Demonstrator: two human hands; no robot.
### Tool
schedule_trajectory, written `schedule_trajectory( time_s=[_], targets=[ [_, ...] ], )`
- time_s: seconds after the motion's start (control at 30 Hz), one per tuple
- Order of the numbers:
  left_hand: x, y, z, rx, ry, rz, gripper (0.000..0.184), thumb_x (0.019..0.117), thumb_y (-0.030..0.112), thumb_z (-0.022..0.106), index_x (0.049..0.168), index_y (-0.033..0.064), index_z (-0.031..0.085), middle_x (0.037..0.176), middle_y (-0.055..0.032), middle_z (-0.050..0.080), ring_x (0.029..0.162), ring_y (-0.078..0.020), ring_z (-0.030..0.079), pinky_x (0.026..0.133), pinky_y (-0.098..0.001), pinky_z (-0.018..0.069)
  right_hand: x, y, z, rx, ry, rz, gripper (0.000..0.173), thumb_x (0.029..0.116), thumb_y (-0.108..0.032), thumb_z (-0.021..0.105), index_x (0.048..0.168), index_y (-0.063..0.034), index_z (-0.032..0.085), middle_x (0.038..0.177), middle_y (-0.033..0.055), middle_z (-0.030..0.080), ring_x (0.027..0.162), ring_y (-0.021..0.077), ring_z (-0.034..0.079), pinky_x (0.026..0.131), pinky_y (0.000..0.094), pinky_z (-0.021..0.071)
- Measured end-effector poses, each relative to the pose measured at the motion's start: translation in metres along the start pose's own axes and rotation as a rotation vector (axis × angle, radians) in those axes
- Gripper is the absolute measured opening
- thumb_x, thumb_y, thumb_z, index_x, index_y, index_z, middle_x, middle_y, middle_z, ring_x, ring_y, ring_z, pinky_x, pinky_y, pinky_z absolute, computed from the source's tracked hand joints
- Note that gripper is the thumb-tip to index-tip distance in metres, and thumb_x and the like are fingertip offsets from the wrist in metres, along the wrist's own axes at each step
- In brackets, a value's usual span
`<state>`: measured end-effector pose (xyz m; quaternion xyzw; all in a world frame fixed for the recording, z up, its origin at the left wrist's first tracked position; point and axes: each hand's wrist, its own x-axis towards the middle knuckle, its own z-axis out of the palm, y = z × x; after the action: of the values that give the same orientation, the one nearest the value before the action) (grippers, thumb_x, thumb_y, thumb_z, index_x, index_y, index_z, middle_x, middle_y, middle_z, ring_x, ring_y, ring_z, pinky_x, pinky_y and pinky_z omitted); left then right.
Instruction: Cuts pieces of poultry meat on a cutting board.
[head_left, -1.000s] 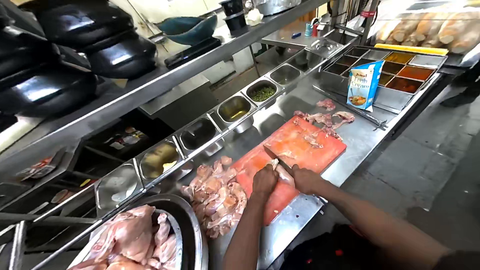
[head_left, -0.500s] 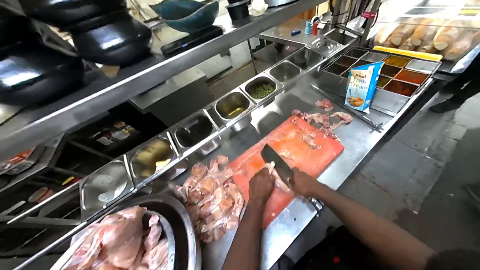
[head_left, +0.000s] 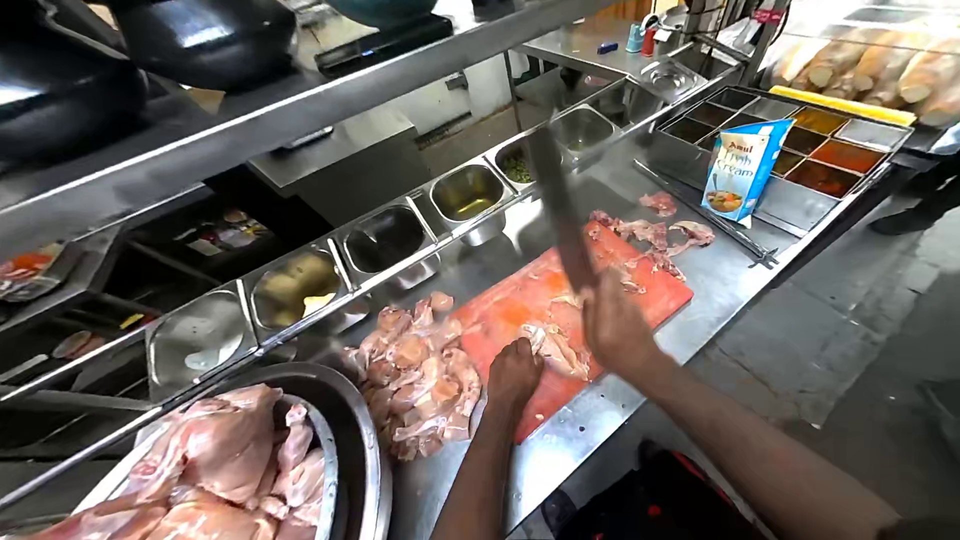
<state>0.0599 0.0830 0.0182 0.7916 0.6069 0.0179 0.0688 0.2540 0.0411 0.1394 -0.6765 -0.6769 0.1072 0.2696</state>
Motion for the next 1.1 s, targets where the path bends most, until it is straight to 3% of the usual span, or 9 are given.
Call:
schedule_trajectory(
  time_s=[0.07, 0.13, 0.47, 0.63, 0.87, 0.93, 1.0, 1.03, 1.1],
  targets=[
    [-0.007, 0.001, -0.002, -0.013, -0.030, -0.014, 0.038, 0.1027, 0.031, 0.054, 0.117, -0.0020, 0.067, 0.110, -0.0196, 0.072, 0.105, -0.0350, 0.071, 0.090, -0.0512, 0.0576, -0.013, 0.003, 0.041, -0.056, -0.545, 0.166, 0.044, 0.0997, -0.015, 0.055, 0.139, -0.0040, 0.041, 0.101, 0.0215, 0.068, 0.093, 0.0418, 0.071, 0.079, 0.0598, 0.0572],
    [-0.006, -0.001, -0.004, -0.004, -0.007, -0.012, 0.039, 0.1025, 0.030, 0.054, 0.120, -0.0021, 0.066, 0.113, -0.0206, 0.072, 0.107, -0.0357, 0.071, 0.091, -0.0516, 0.0572, -0.002, 0.005, 0.055, -0.118, -0.768, 0.190, 0.046, 0.0972, -0.015, 0.061, 0.139, -0.0061, 0.042, 0.112, 0.0225, 0.067, 0.103, 0.0433, 0.069, 0.083, 0.0620, 0.0557],
    [-0.016, -0.066, -0.048, 0.051, 0.105, -0.143, 0.035, 0.1036, 0.027, 0.052, 0.118, -0.0015, 0.066, 0.112, -0.0214, 0.071, 0.104, -0.0376, 0.071, 0.088, -0.0558, 0.0574, -0.064, 0.034, -0.003, -0.210, -0.909, 0.226, 0.052, 0.0972, -0.010, 0.059, 0.144, -0.0031, 0.037, 0.112, 0.0264, 0.065, 0.105, 0.0475, 0.067, 0.085, 0.0640, 0.0550],
    [-0.028, -0.073, -0.061, 0.097, 0.292, 0.085, 0.028, 0.0964, 0.021, 0.058, 0.101, -0.0037, 0.069, 0.097, -0.0209, 0.073, 0.092, -0.0386, 0.074, 0.077, -0.0542, 0.0600, -0.051, 0.070, -0.013, -0.177, -0.896, 0.188, 0.037, 0.1052, -0.022, 0.051, 0.138, -0.0043, 0.045, 0.108, 0.0246, 0.066, 0.102, 0.0455, 0.067, 0.084, 0.0639, 0.0539],
    [-0.038, -0.057, -0.085, -0.065, 0.299, 0.122, 0.044, 0.1007, 0.021, 0.043, 0.129, -0.0030, 0.067, 0.134, -0.0189, 0.067, 0.117, -0.0367, 0.069, 0.098, -0.0553, 0.0554, 0.026, 0.165, -0.024, -0.229, -0.502, 0.409, 0.038, 0.1002, -0.023, 0.058, 0.133, -0.0064, 0.050, 0.106, 0.0239, 0.069, 0.097, 0.0452, 0.070, 0.078, 0.0642, 0.0559],
    [-0.033, -0.051, -0.094, -0.230, 0.312, 0.063, 0.044, 0.0998, 0.023, 0.040, 0.118, -0.0016, 0.072, 0.118, -0.0164, 0.073, 0.101, -0.0338, 0.073, 0.088, -0.0557, 0.0572, 0.035, 0.168, -0.035, -0.261, -0.446, 0.446, 0.038, 0.0993, -0.020, 0.059, 0.134, -0.0070, 0.048, 0.105, 0.0234, 0.069, 0.097, 0.0448, 0.070, 0.077, 0.0626, 0.0565],
    [-0.026, -0.048, -0.098, -0.404, 0.290, -0.077, 0.042, 0.1016, 0.026, 0.039, 0.091, 0.0007, 0.070, 0.077, -0.0134, 0.067, 0.072, -0.0302, 0.067, 0.069, -0.0553, 0.0540, 0.034, 0.168, -0.042, -0.231, -0.396, 0.436, 0.033, 0.1026, -0.024, 0.055, 0.131, -0.0084, 0.049, 0.100, 0.0218, 0.069, 0.094, 0.0439, 0.071, 0.075, 0.0614, 0.0568],
    [-0.023, -0.046, -0.100, -0.497, 0.237, -0.181, 0.044, 0.1040, 0.027, 0.037, 0.082, 0.0008, 0.065, 0.074, -0.0139, 0.064, 0.072, -0.0301, 0.065, 0.070, -0.0555, 0.0534, 0.031, 0.168, -0.044, -0.187, -0.375, 0.420, 0.031, 0.1050, -0.027, 0.052, 0.131, -0.0092, 0.049, 0.097, 0.0207, 0.070, 0.091, 0.0431, 0.071, 0.074, 0.0612, 0.0568],
    [-0.017, -0.042, -0.106, -0.693, 0.163, -0.363, 0.047, 0.1085, 0.026, 0.036, 0.086, -0.0014, 0.066, 0.085, -0.0164, 0.070, 0.080, -0.0289, 0.072, 0.077, -0.0541, 0.0602, 0.019, 0.162, -0.047, -0.066, -0.349, 0.383, 0.030, 0.1083, -0.031, 0.046, 0.130, -0.0095, 0.050, 0.091, 0.0186, 0.069, 0.084, 0.0406, 0.071, 0.072, 0.0610, 0.0567]
  ],
)
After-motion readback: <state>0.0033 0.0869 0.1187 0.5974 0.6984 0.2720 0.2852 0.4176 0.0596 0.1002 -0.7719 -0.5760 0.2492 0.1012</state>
